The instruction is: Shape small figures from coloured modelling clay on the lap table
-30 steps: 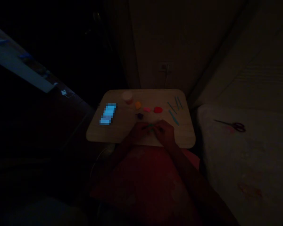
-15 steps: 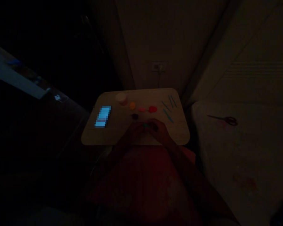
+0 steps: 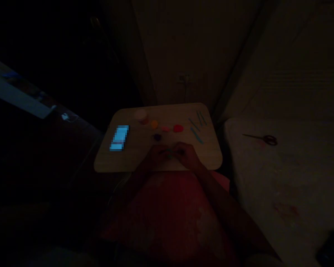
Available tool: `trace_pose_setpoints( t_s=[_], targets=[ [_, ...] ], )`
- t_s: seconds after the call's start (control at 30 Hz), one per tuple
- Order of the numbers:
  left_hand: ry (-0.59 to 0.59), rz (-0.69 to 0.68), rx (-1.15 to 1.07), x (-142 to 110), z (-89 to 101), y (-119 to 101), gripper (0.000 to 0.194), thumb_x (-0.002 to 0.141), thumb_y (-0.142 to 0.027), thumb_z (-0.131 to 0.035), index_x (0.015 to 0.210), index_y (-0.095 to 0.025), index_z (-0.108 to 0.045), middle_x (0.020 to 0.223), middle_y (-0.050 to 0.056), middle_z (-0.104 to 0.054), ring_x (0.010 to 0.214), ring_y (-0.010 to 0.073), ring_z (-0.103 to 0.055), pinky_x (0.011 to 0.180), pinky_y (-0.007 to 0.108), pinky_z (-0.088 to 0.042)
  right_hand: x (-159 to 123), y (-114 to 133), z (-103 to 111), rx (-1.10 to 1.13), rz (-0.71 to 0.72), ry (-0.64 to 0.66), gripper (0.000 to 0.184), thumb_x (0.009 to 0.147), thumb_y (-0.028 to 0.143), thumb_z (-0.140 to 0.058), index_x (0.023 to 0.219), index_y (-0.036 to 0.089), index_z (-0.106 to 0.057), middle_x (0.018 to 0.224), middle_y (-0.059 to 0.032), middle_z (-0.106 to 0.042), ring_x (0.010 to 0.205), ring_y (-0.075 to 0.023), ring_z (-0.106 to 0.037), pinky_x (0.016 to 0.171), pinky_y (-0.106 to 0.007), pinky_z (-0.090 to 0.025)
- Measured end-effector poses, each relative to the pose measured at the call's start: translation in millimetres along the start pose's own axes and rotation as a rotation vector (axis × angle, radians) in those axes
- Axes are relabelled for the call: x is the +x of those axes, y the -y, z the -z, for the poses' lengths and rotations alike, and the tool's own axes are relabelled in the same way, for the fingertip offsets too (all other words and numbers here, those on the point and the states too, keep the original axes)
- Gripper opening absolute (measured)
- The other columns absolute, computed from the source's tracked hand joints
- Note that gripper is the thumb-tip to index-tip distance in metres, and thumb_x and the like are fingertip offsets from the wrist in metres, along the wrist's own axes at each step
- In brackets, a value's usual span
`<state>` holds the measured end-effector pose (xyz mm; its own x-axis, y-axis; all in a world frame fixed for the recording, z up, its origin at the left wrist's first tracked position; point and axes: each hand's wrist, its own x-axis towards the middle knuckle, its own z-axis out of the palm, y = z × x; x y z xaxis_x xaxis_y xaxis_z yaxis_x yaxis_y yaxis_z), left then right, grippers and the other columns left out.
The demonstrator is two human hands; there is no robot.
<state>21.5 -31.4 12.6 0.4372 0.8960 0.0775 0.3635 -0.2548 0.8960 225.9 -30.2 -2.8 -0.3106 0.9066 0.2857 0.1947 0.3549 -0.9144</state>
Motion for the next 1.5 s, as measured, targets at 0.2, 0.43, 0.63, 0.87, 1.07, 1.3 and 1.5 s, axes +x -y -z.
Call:
trace_pose_setpoints(
  t_s=[0.2, 0.43, 0.63, 0.87, 1.07, 1.3, 1.5],
  targets=[
    [-0.094, 0.056, -0.032, -0.7, -2.2, -4.5, 0.037, 0.092, -0.045, -0.060, 0.070, -0.015, -0.065, 0.064, 0.000, -0.059, 0.063, 0.0129, -0.049, 0.060, 0.024, -0.036, 1.9, -0.5, -1.3, 0.057, -0.087, -0.053, 0.023, 0.081, 0.042, -0.077, 0.081, 0.020, -0.069, 0.073, -0.0015, -0.068, 0.064, -0.0156, -0.058, 0.060, -0.028, -0.044],
    [-0.116, 0.047, 0.004, 0.5, -3.7, -4.9, 0.035, 0.086, -0.050, -0.068, 0.078, -0.016, -0.061, 0.070, -0.002, -0.057, 0.067, 0.0130, -0.048, 0.063, 0.025, -0.037, 3.2, -2.2, -0.5, 0.067, -0.091, -0.049, 0.032, 0.085, 0.052, -0.074, 0.089, 0.021, -0.068, 0.072, -0.0008, -0.065, 0.062, -0.0151, -0.055, 0.057, -0.028, -0.044],
    [-0.099, 0.024, 0.022, 1.3, -3.4, -2.3, 0.036, 0.091, -0.048, -0.063, 0.074, -0.016, -0.061, 0.070, 0.000, -0.059, 0.069, 0.0142, -0.049, 0.065, 0.026, -0.037, 4.2, 0.6, -2.1, 0.099, -0.069, -0.045, 0.035, 0.083, 0.054, -0.077, 0.095, 0.022, -0.070, 0.073, -0.0009, -0.065, 0.064, -0.0165, -0.057, 0.058, -0.028, -0.044],
    [-0.080, 0.029, 0.101, -0.1, -2.5, 0.5, 0.036, 0.088, -0.043, -0.066, 0.067, -0.016, -0.056, 0.062, -0.003, -0.051, 0.063, 0.0121, -0.043, 0.061, 0.026, -0.030, 5.4, 2.0, -0.7, -0.003, -0.052, -0.020, 0.033, 0.086, 0.050, -0.075, 0.073, 0.020, -0.070, 0.068, -0.0020, -0.068, 0.063, -0.0164, -0.059, 0.059, -0.029, -0.045],
    [-0.064, 0.036, 0.057, 0.3, -0.9, -0.1, 0.041, 0.085, -0.049, -0.070, 0.065, -0.016, -0.057, 0.062, -0.004, -0.050, 0.062, 0.0111, -0.041, 0.059, 0.026, -0.029, 3.0, 2.9, 1.0, -0.026, -0.052, -0.066, 0.028, 0.087, 0.042, -0.071, 0.070, 0.021, -0.064, 0.062, 0.0007, -0.060, 0.058, -0.0140, -0.051, 0.055, -0.027, -0.039],
    [-0.155, 0.006, -0.001, 2.4, -2.2, 5.9, 0.032, 0.089, -0.045, -0.066, 0.078, -0.015, -0.068, 0.069, 0.000, -0.061, 0.066, 0.0132, -0.050, 0.062, 0.025, -0.038, 6.5, 2.2, -0.6, 0.087, -0.087, -0.099, 0.027, 0.086, 0.045, -0.070, 0.078, 0.021, -0.061, 0.067, 0.0015, -0.059, 0.060, -0.0133, -0.051, 0.056, -0.026, -0.039],
    [-0.095, -0.058, 0.019, 0.1, -3.9, 0.4, 0.035, 0.092, -0.044, -0.064, 0.073, -0.015, -0.066, 0.068, 0.000, -0.060, 0.066, 0.0134, -0.051, 0.062, 0.025, -0.039, 5.9, -1.3, 0.7, 0.053, -0.067, -0.031, 0.024, 0.086, 0.042, -0.072, 0.077, 0.020, -0.070, 0.073, -0.0028, -0.068, 0.067, -0.0160, -0.059, 0.064, -0.028, -0.045]
  ],
)
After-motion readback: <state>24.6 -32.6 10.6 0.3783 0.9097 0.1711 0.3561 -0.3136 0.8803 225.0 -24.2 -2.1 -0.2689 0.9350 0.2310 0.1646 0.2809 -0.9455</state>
